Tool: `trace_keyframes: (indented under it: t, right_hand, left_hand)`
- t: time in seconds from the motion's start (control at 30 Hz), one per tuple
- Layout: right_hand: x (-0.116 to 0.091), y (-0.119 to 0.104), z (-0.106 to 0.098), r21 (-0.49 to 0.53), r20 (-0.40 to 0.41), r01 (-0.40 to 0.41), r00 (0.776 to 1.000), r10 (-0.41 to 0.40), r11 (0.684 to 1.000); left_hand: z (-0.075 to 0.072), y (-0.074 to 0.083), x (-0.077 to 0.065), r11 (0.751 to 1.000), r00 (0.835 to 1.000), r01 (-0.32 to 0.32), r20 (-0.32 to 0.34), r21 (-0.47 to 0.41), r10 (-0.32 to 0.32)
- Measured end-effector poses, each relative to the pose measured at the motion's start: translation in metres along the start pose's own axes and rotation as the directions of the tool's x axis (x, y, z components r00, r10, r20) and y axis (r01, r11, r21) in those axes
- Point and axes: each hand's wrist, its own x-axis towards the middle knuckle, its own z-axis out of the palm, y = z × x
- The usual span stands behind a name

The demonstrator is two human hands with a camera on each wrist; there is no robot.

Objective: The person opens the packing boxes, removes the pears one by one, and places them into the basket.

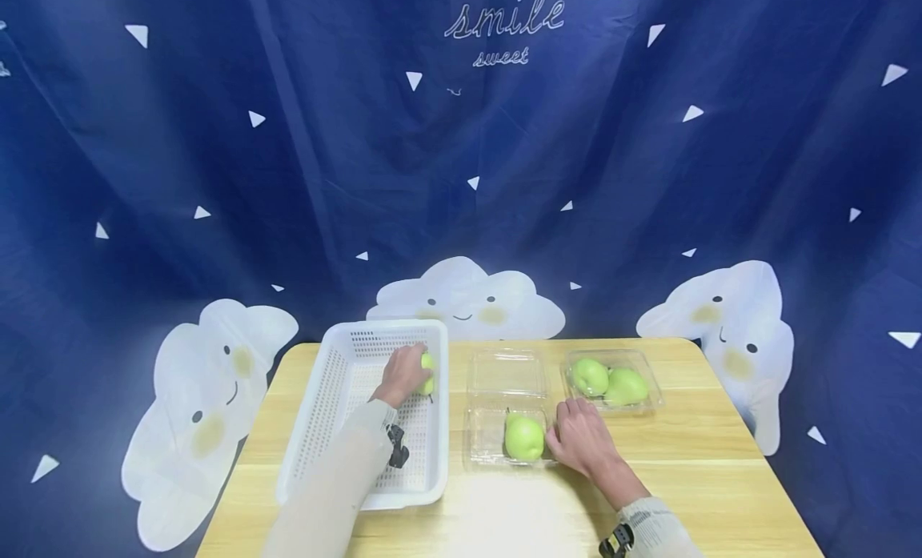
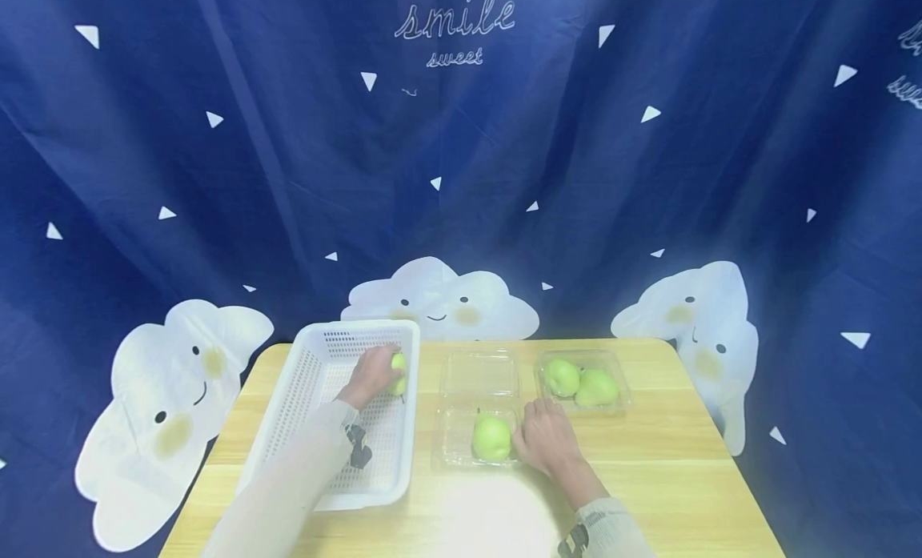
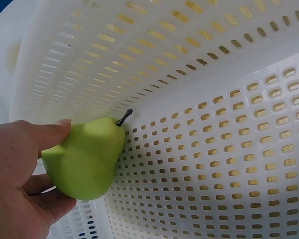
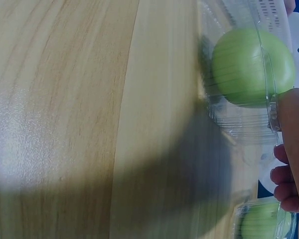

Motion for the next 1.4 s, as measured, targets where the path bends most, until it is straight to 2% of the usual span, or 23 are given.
trace_keyframes:
  t: [0.57,0.83,1.13,1.27,1.4]
  right_hand:
    - [-0.001,0.000,0.002,-0.004,0.008,0.001,1.000,-0.001,1.000]
    - [-0.002,-0.002,0.004,-0.005,-0.001,-0.007,1.000,0.007,1.000]
    - [0.000,-0.003,0.001,-0.003,-0.003,-0.006,1.000,0.006,1.000]
    - [0.001,-0.003,0.001,-0.007,-0.004,-0.003,1.000,0.003,1.000]
    - [0.002,-0.003,0.001,-0.006,0.001,-0.003,1.000,0.003,1.000]
  left_hand:
    - [-0.003,-0.001,0.001,1.000,1.000,-0.011,-0.013,-0.021,0.010]
    - [-0.013,0.004,-0.001,0.999,0.999,-0.037,-0.039,-0.023,0.036]
    - [-0.028,0.023,-0.012,0.987,0.991,-0.107,-0.092,-0.123,0.096]
    - [-0.029,0.039,-0.020,0.981,0.984,-0.157,-0.098,-0.114,0.146]
    - [-0.026,0.056,-0.031,0.971,0.971,-0.232,-0.079,-0.063,0.227]
